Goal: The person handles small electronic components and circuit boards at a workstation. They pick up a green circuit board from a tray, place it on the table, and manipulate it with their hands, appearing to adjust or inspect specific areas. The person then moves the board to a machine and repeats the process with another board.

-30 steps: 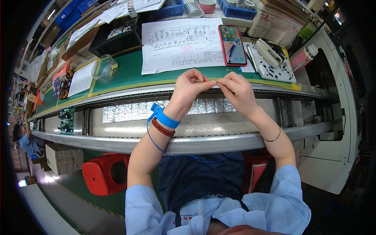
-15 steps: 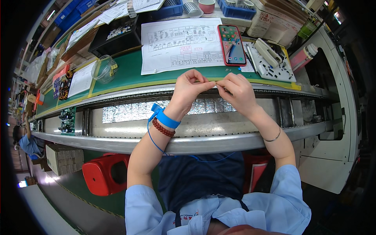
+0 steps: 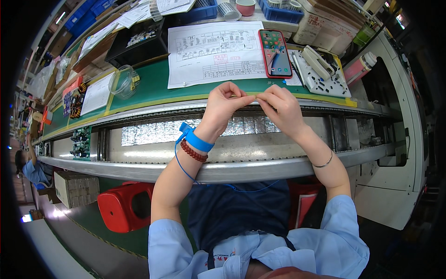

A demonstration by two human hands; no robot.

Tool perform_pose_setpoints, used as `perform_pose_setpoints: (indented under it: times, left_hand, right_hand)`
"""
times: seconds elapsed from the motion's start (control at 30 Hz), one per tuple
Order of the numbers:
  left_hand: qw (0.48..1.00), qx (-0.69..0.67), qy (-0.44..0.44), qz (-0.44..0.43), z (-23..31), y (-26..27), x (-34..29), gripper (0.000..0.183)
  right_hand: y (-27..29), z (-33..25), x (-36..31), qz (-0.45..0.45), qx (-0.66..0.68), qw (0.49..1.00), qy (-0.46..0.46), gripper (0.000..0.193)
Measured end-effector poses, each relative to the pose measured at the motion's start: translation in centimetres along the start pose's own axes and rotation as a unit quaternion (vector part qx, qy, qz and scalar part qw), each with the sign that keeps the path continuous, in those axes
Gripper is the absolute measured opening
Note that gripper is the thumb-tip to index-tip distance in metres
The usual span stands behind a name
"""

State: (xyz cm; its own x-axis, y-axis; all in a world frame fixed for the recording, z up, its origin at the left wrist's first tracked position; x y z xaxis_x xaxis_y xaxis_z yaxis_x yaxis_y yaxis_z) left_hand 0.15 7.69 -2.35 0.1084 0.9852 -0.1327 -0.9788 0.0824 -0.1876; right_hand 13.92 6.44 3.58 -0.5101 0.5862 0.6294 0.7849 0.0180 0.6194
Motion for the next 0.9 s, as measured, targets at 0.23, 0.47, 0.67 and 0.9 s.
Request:
perform_pose_setpoints:
  times: [0.23,0.47,0.67,0.9]
  left_hand:
    - [1.000,-0.010,-0.002,-0.008,0.1,-0.2,-0.1,0.025]
    - [1.000,-0.009,0.010,-0.009,-0.1,-0.3,-0.1,0.024]
    - [1.000,-0.006,0.008,-0.013,-0.2,-0.3,-0.1,0.024]
    - [1.000,0.001,0.010,-0.012,0.5,-0.9,-0.4,0.016]
  right_hand:
    - [-0.1,0.0,-0.1,0.004,0.000,1.000,0.001,0.009]
    - [0.0,-0.6,0.0,-0.019,-0.031,0.999,0.021,0.014]
    - [0.1,-0.6,0.0,-0.019,-0.029,0.999,0.029,0.014]
    - [0.4,0.3,-0.2,0.019,0.030,0.999,-0.033,0.011]
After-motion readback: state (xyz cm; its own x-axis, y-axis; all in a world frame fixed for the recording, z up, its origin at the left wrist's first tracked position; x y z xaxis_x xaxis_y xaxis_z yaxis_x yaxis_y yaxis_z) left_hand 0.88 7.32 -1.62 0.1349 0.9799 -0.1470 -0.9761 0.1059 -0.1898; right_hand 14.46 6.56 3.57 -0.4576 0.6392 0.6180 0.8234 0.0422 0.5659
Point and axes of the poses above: each hand's wrist, its own x-axis towards the middle knuckle, its own y-axis out of the back of the hand, z = x × y, the point moved 7 cm from there along x, towards the middle knuckle, and after that the axes turned 10 degrees about x, right-handed, at the moved point
